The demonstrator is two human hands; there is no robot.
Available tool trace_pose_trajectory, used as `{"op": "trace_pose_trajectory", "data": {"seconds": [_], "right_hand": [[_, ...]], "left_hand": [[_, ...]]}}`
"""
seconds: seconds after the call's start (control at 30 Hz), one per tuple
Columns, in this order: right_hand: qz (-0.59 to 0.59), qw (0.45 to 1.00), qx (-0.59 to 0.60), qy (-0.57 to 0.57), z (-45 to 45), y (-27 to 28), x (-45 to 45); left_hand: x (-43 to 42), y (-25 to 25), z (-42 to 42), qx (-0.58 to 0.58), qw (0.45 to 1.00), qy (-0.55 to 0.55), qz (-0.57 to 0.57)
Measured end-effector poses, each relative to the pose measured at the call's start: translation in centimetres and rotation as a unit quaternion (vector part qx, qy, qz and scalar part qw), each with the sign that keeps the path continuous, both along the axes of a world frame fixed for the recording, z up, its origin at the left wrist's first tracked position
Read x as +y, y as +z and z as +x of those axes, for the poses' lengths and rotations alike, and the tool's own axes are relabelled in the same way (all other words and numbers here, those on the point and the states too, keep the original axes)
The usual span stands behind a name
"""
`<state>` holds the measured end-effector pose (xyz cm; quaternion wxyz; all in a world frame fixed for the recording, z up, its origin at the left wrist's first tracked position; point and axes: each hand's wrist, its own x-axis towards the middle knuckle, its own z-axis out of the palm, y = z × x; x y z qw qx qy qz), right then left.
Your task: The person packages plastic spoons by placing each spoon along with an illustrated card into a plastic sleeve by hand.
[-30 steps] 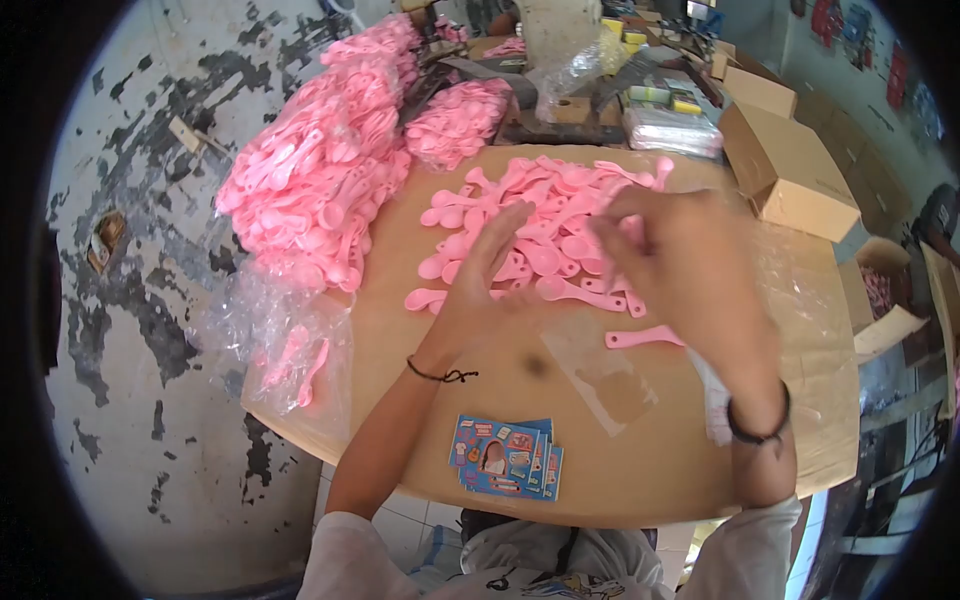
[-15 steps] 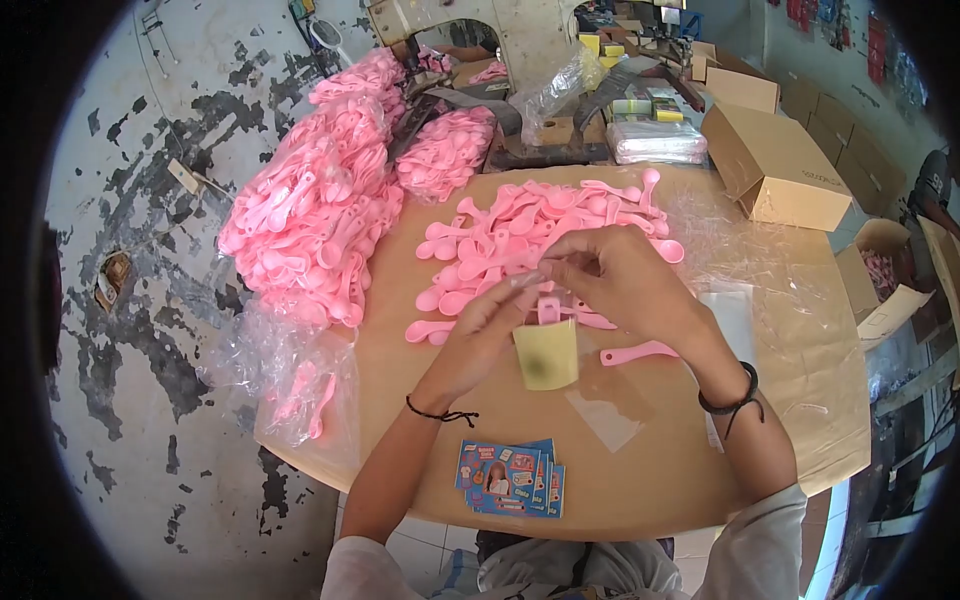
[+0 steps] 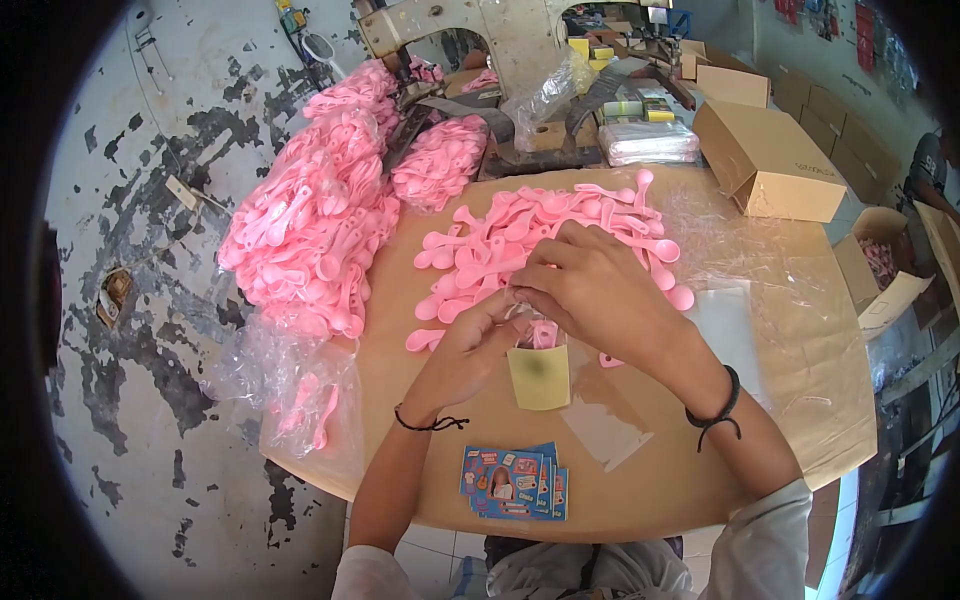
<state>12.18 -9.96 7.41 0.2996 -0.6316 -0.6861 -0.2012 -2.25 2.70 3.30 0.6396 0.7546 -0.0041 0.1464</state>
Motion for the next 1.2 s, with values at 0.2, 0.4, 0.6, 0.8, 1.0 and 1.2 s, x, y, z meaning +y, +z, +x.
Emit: {"op": "trace_pose_trajectory", "data": {"seconds": [0.2, 0.4, 0.6, 0.8, 1.0, 1.2], "right_hand": [[-0.072, 0.997, 0.016, 0.019, 0.3, 0.0, -0.4], [-0.072, 0.986, 0.152, -0.015, 1.2, -0.3, -0.4], [-0.033, 0.934, 0.354, 0.027, 5.0, 6.1, -5.8], [-0.110, 0.952, 0.210, -0.196, 20.7, -2.3, -10.1], [-0.087, 0.949, 0.250, -0.172, 16.0, 3.7, -9.3], [-0.199, 0.945, 0.195, -0.174, 20.2, -0.8, -10.9]], "left_hand": [[0.3, 1.1, -0.8, 0.076, 0.973, 0.047, 0.213], [0.4, -0.5, 0.0, -0.008, 0.967, 0.070, 0.246], [0.9, -0.7, 0.6, 0.041, 0.986, 0.023, -0.162], [1.8, -1.6, 0.9, 0.123, 0.984, 0.076, -0.107], [2.6, -2.7, 0.8, 0.158, 0.978, 0.078, -0.108], [2.1, -1.3, 0.6, 0.169, 0.972, 0.058, -0.154]]}}
